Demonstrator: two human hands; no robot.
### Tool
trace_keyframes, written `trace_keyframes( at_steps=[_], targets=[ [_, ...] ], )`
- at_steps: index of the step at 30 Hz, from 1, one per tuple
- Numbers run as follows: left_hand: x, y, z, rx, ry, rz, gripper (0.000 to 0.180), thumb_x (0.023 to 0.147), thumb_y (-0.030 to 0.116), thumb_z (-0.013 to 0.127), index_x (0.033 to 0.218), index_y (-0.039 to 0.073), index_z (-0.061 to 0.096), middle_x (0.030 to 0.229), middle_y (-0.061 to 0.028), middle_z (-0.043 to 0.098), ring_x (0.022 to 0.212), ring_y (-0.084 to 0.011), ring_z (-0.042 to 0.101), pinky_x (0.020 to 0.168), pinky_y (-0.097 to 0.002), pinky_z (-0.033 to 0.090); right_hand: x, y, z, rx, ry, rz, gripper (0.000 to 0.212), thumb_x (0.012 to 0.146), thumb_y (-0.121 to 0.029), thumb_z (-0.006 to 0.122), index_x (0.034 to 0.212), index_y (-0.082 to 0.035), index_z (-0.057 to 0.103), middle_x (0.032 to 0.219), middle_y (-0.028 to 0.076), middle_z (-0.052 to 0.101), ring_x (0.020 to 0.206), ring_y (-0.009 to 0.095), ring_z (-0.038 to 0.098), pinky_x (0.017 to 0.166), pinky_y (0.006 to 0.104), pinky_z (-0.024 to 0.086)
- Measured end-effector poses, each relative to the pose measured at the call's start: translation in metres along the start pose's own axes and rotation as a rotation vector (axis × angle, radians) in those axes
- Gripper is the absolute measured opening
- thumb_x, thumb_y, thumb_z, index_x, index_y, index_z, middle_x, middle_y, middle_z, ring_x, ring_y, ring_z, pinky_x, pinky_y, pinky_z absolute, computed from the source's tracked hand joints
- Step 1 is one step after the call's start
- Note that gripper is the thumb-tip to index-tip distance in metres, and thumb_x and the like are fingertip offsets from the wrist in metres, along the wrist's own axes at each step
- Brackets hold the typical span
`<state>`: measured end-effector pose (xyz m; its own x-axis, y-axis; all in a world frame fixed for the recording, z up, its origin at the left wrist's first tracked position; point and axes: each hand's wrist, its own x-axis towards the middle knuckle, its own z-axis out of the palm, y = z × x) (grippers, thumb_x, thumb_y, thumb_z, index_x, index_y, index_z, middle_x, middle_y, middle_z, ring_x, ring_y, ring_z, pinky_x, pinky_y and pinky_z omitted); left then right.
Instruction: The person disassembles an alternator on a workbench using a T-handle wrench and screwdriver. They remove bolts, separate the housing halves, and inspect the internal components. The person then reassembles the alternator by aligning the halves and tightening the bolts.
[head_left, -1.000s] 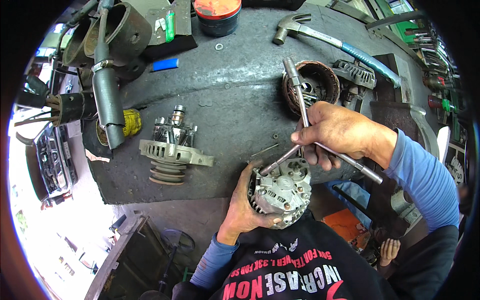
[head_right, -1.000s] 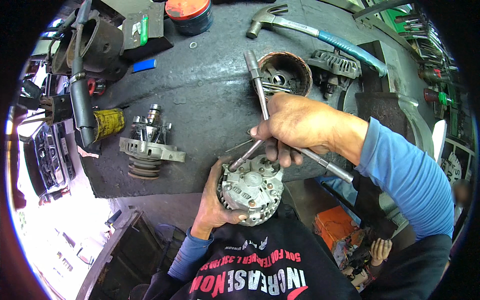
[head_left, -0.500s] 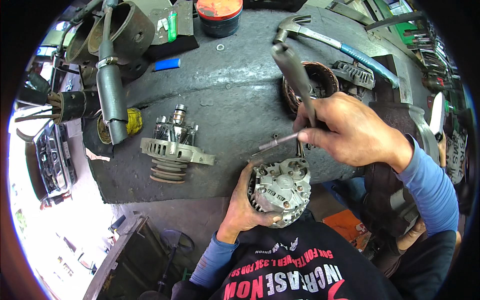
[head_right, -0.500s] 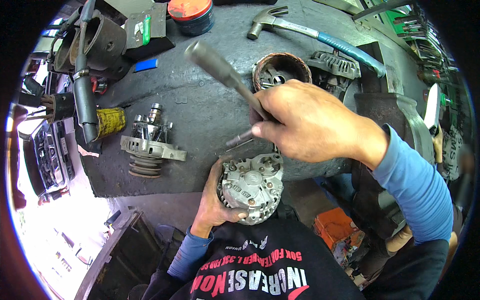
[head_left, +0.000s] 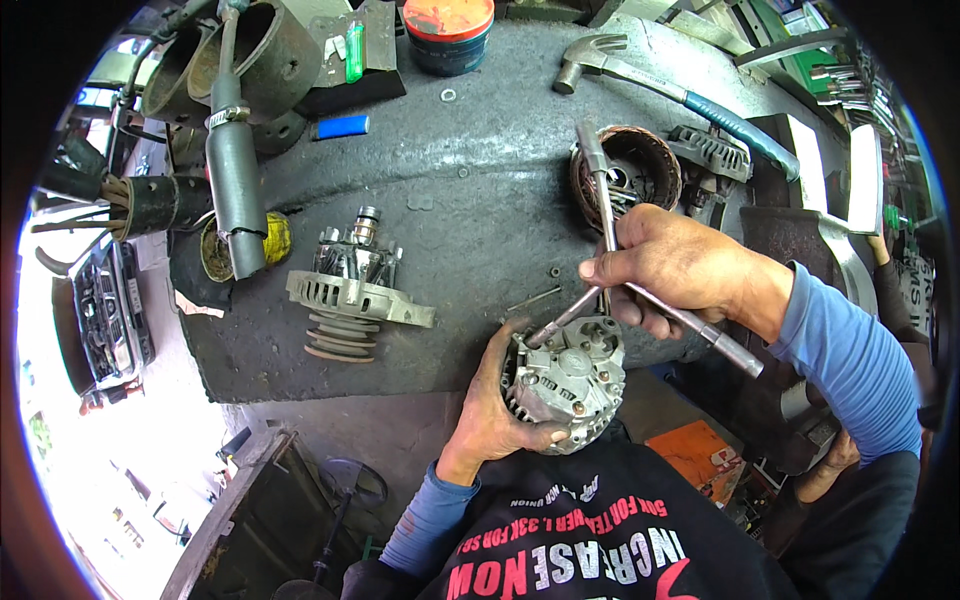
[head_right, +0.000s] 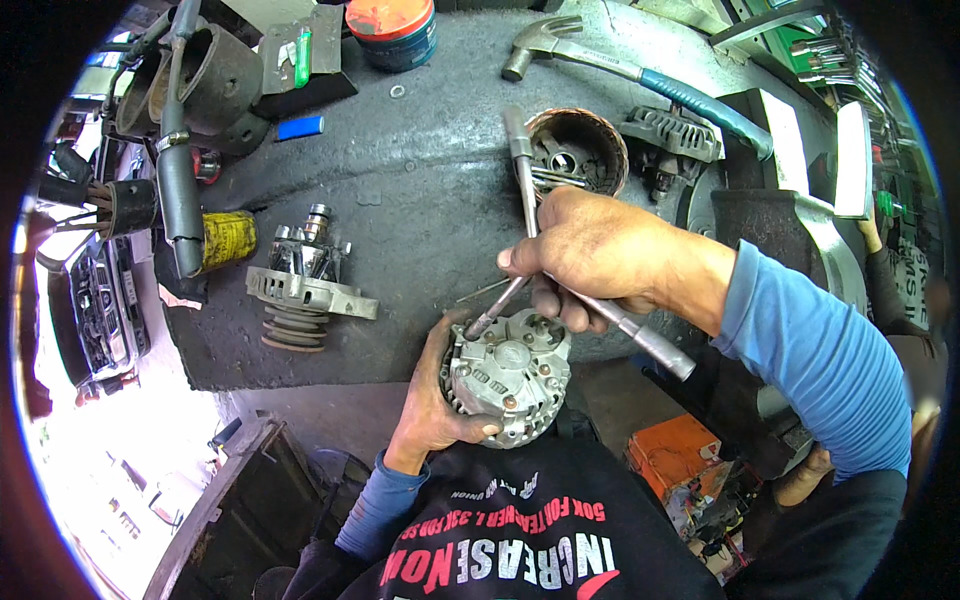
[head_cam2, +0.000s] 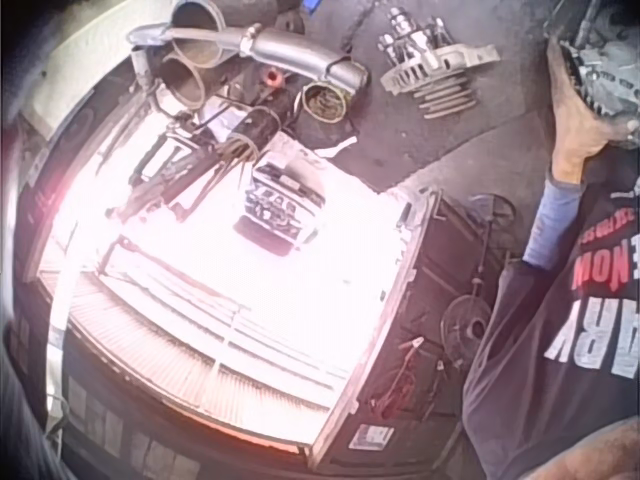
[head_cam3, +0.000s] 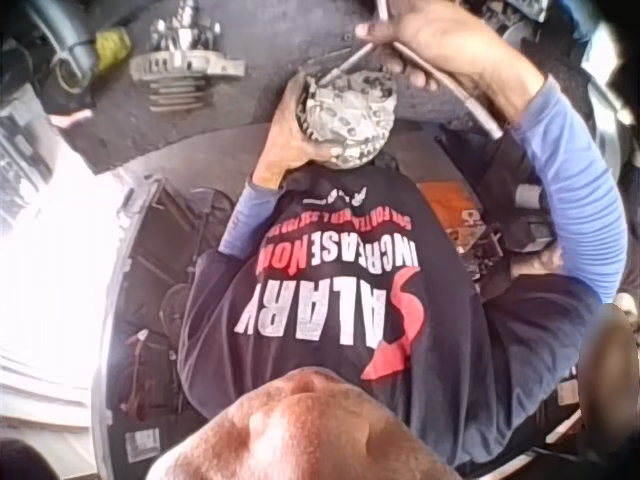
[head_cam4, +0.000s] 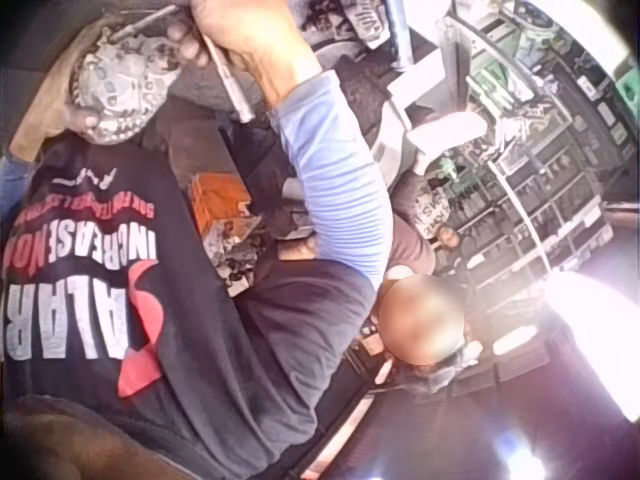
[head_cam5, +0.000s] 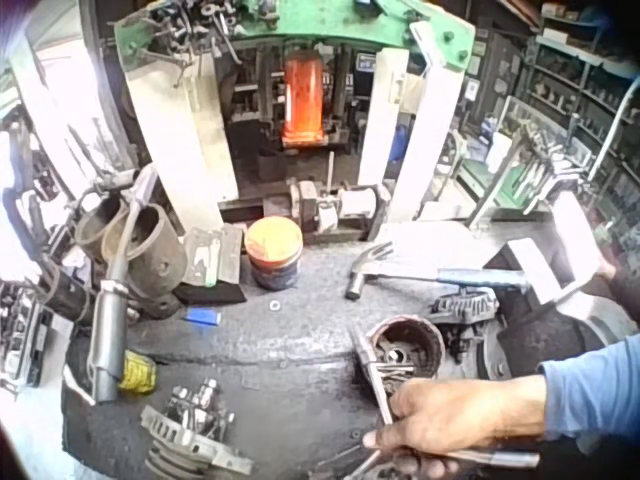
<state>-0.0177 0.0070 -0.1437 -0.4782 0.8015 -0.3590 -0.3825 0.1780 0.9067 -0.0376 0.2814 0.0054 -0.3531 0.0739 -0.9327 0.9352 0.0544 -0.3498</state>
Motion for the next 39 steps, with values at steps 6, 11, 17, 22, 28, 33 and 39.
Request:
trace_keyframes(
  at_steps=[6, 11, 17, 22, 28, 33, 39],
  targets=[
    [0.0, 0.001, 0.0, -0.043, -0.001, -0.018, 0.133, 0.049, 0.028, 0.1, 0.16, 0.0, 0.033, 0.148, -0.0185, 0.053, 0.137, -0.0307, 0.054, 0.118, -0.0435, 0.043, -0.006, 0.018, -0.008, -0.774, 0.029, -0.614, 0.015, 0.091, -0.02, 0.073, 0.101, -0.009, 0.075, 0.093, 0.012, 0.074, 0.095, 0.03, 0.071, 0.089, 0.0461, 0.054],
    [0.001, 0.004, 0.001, -0.099, -0.004, -0.041, 0.134, 0.048, 0.028, 0.101, 0.16, -0.002, 0.032, 0.148, -0.0188, 0.054, 0.137, -0.0303, 0.054, 0.118, -0.0431, 0.043, -0.007, 0.015, -0.006, -1.251, 0.126, -1.217, 0.026, 0.07, -0.014, 0.074, 0.096, -0.012, 0.074, 0.089, 0.003, 0.065, 0.096, 0.027, 0.063, 0.096, 0.039, 0.049],
    [-0.003, -0.004, 0.0, -0.032, 0.017, -0.01, 0.135, 0.049, 0.028, 0.101, 0.16, -0.002, 0.03, 0.146, -0.0189, 0.056, 0.137, -0.0302, 0.055, 0.118, -0.0431, 0.043, -0.017, 0.033, -0.017, -0.957, 0.307, -1.186, 0.039, 0.064, -0.01, 0.076, 0.103, -0.01, 0.077, 0.091, 0.006, 0.066, 0.097, 0.032, 0.063, 0.093, 0.0449, 0.049],
    [0.001, -0.004, 0.002, -0.086, 0.005, -0.006, 0.133, 0.048, 0.027, 0.1, 0.159, 0.0, 0.032, 0.145, -0.0183, 0.056, 0.135, -0.0298, 0.056, 0.117, -0.0431, 0.044, -0.027, 0.045, -0.017, -0.735, 0.352, -0.826, 0.025, 0.095, -0.026, 0.072, 0.105, -0.003, 0.071, 0.089, 0.019, 0.07, 0.092, 0.042, 0.068, 0.082, 0.0516, 0.052],
    [-0.001, 0.001, 0.004, -0.051, 0.017, -0.018, 0.129, 0.049, 0.027, 0.1, 0.157, 0.001, 0.035, 0.142, -0.0178, 0.057, 0.134, -0.0301, 0.057, 0.116, -0.0441, 0.045, -0.015, 0.033, -0.004, -0.57, 0.203, -0.548, 0.02, 0.098, -0.021, 0.073, 0.099, -0.001, 0.07, 0.073, 0.011, 0.069, 0.072, 0.026, 0.071, 0.069, 0.0421, 0.053],
    [0.0, -0.001, 0.003, -0.001, -0.009, -0.01, 0.131, 0.049, 0.026, 0.1, 0.158, 0.002, 0.033, 0.143, -0.0182, 0.056, 0.134, -0.031, 0.057, 0.115, -0.0445, 0.046, -0.009, 0.017, -0.007, -0.369, 0.023, -0.276, 0.025, 0.103, -0.022, 0.069, 0.094, 0.001, 0.069, 0.066, 0.004, 0.065, 0.055, 0.015, 0.064, 0.051, 0.0324, 0.05],
    [0.0, 0.001, 0.005, 0.006, -0.001, 0.0, 0.131, 0.049, 0.027, 0.101, 0.158, 0.003, 0.033, 0.144, -0.0181, 0.056, 0.134, -0.0306, 0.057, 0.115, -0.0447, 0.046, -0.012, 0.006, -0.007, -0.081, -0.021, -0.064, 0.033, 0.107, -0.022, 0.062, 0.09, 0.007, 0.065, 0.07, 0.007, 0.067, 0.048, 0.012, 0.061, 0.04, 0.029, 0.048]
  ],
)
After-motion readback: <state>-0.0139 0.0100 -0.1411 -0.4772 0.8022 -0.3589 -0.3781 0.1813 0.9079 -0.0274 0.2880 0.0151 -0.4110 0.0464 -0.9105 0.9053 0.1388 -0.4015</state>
